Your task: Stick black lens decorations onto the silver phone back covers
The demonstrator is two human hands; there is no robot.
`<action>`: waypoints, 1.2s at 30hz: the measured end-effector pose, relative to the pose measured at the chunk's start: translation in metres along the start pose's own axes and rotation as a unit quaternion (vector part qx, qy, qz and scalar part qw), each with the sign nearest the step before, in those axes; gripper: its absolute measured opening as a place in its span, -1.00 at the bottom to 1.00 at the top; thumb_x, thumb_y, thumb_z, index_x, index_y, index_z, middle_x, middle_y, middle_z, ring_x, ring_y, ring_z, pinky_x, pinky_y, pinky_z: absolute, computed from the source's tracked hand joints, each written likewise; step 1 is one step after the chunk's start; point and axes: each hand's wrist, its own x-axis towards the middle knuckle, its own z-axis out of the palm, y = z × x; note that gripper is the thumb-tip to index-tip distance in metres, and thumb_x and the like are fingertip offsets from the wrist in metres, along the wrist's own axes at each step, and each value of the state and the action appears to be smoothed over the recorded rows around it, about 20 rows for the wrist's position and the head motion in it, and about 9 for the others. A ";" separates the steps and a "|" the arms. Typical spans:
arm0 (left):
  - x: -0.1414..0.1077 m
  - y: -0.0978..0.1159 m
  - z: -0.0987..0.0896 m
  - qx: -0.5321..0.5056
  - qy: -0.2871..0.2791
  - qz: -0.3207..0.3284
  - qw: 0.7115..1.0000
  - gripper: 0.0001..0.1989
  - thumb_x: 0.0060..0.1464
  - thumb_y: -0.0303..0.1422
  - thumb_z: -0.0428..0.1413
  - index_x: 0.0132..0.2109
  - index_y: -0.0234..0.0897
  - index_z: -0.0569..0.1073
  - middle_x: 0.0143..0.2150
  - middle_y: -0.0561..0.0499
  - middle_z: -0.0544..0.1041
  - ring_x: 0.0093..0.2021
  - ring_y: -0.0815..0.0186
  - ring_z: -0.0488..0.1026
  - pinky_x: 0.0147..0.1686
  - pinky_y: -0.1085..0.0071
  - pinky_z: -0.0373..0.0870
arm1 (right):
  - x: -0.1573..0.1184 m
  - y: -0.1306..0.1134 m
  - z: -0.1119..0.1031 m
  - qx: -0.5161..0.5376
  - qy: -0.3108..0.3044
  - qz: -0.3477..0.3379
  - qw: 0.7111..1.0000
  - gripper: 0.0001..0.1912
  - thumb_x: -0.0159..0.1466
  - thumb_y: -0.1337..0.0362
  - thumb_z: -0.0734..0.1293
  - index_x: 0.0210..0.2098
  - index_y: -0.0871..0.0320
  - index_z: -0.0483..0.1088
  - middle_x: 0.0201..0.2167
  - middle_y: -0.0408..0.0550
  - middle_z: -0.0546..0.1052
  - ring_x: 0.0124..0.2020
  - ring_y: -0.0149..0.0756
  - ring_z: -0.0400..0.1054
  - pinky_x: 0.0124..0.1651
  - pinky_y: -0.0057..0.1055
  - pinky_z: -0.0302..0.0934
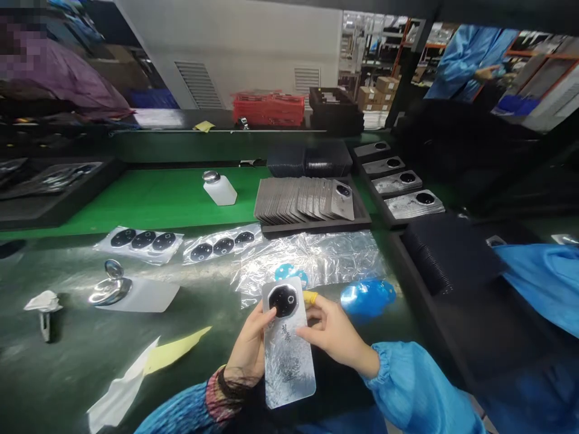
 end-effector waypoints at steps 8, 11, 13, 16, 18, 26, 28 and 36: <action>0.008 0.000 0.005 -0.059 0.052 0.036 0.996 -0.57 -0.28 -0.32 0.41 -0.16 -0.22 0.57 -0.21 -0.05 0.66 -0.02 0.03 0.55 0.04 0.20 0.45 | -0.002 0.008 0.000 -0.261 0.147 -0.138 0.944 -0.37 0.18 0.29 0.35 0.24 0.00 0.22 0.11 0.04 0.43 0.13 -0.09 0.34 0.14 -0.08 0.32; 0.015 -0.006 0.014 -0.074 0.030 0.078 0.994 -0.51 -0.13 -0.27 0.32 0.02 -0.13 0.50 0.02 -0.05 0.59 0.16 0.08 0.42 0.13 0.24 0.36 | -0.012 0.010 0.011 -0.359 0.098 -0.150 0.916 -0.14 0.13 0.31 0.42 0.35 -0.01 0.02 0.29 0.03 0.24 0.34 -0.01 0.06 0.32 0.02 0.08; 0.020 -0.011 0.021 -0.069 0.012 0.092 0.993 -0.48 -0.10 -0.25 0.30 0.07 -0.09 0.47 0.12 -0.01 0.53 0.22 0.12 0.36 0.15 0.30 0.33 | -0.016 0.014 0.018 -0.398 0.080 -0.147 0.902 -0.02 0.10 0.34 0.45 0.38 -0.01 -0.09 0.35 0.03 0.14 0.38 0.00 -0.07 0.34 0.03 0.03; 0.025 -0.016 0.031 -0.061 -0.009 0.089 0.994 -0.49 -0.14 -0.27 0.32 0.03 -0.10 0.50 0.12 0.01 0.52 0.26 0.14 0.30 0.14 0.35 0.33 | -0.013 0.018 0.017 -0.404 0.093 -0.157 0.896 0.00 0.07 0.43 0.41 0.39 0.00 -0.13 0.35 0.04 0.14 0.37 -0.02 -0.04 0.34 0.02 0.03; 0.028 -0.018 0.036 -0.057 -0.027 0.081 0.995 -0.47 -0.18 -0.26 0.35 0.01 -0.12 0.51 0.10 -0.01 0.54 0.26 0.11 0.30 0.13 0.33 0.34 | -0.008 0.017 0.009 -0.382 0.104 -0.160 0.904 -0.02 0.04 0.44 0.39 0.37 0.00 -0.07 0.31 0.06 0.21 0.34 -0.02 0.04 0.33 0.02 0.04; 0.035 -0.025 0.042 -0.024 -0.134 0.076 0.988 -0.31 -0.23 -0.06 0.36 0.11 -0.08 0.45 0.27 -0.07 0.37 0.31 0.03 0.18 0.17 0.17 0.28 | 0.005 -0.016 -0.037 -0.215 0.135 -0.065 0.965 -0.04 -0.04 0.26 0.45 0.31 -0.01 0.03 0.08 0.06 0.34 -0.01 -0.08 0.39 -0.09 -0.16 0.40; 0.036 -0.028 0.039 -0.010 -0.147 0.078 0.986 -0.34 -0.20 -0.01 0.34 0.09 -0.05 0.47 0.33 -0.07 0.28 0.35 0.00 0.10 0.16 0.14 0.27 | 0.012 -0.038 -0.051 -0.173 0.138 -0.063 0.973 -0.03 0.00 0.18 0.47 0.32 -0.04 -0.01 0.07 0.04 0.35 -0.13 -0.16 0.45 -0.23 -0.28 0.42; 0.033 -0.034 0.032 0.069 -0.181 0.056 0.979 -0.37 -0.16 0.03 0.31 0.06 -0.09 0.51 0.32 -0.17 0.28 0.29 -0.10 0.18 0.09 0.09 0.32 | 0.114 -0.115 -0.109 -0.312 0.366 -0.059 0.875 -0.22 0.05 0.22 0.46 0.23 0.07 0.16 0.13 0.07 0.36 0.13 -0.05 0.30 0.08 -0.17 0.30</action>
